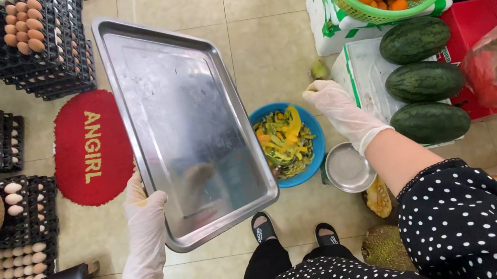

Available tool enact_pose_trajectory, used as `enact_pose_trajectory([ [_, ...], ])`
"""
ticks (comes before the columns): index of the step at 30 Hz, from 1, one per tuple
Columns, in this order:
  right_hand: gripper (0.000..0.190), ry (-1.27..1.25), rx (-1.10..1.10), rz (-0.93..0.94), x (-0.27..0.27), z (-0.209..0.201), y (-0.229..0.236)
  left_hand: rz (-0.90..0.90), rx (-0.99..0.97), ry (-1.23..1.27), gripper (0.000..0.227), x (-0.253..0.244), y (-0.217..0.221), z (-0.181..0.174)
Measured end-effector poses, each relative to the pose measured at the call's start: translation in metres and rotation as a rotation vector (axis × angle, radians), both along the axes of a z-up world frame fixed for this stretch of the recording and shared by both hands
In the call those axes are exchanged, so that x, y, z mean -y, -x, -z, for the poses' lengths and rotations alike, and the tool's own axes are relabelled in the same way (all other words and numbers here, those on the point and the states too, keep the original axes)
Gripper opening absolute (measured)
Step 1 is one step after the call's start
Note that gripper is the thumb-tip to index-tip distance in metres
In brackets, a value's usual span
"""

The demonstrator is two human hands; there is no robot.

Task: Slicing mangoes, sorting slices into a container, and cleaning the workspace

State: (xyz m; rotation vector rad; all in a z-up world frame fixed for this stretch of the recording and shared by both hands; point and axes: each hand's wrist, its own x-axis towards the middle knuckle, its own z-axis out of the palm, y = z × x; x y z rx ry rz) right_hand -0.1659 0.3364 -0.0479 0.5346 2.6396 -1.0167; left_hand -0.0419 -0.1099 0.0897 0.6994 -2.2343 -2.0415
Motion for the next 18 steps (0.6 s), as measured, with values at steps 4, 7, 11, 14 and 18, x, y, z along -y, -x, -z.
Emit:
enact_pose_trajectory([
  [4,0.03,0.018,-0.044,-0.015,-0.01,-0.001,0.005,0.007,0.005,-0.061,0.068,-0.005,0.002,0.018],
  [7,0.028,0.131,-0.034,0.042,-0.011,0.017,0.007,0.029,0.018,-0.071,0.07,-0.01,0.004,0.027],
  [11,0.033,0.426,-0.059,0.214,0.009,0.008,-0.021,0.035,0.034,-0.141,0.069,-0.008,0.005,0.059],
  [14,0.032,0.469,-0.078,0.291,0.012,-0.021,-0.053,0.056,0.049,-0.177,0.068,-0.005,0.005,0.078],
  [18,0.068,0.407,-0.032,0.379,-0.004,-0.013,-0.107,0.068,0.08,-0.283,0.068,-0.009,0.009,0.091],
])
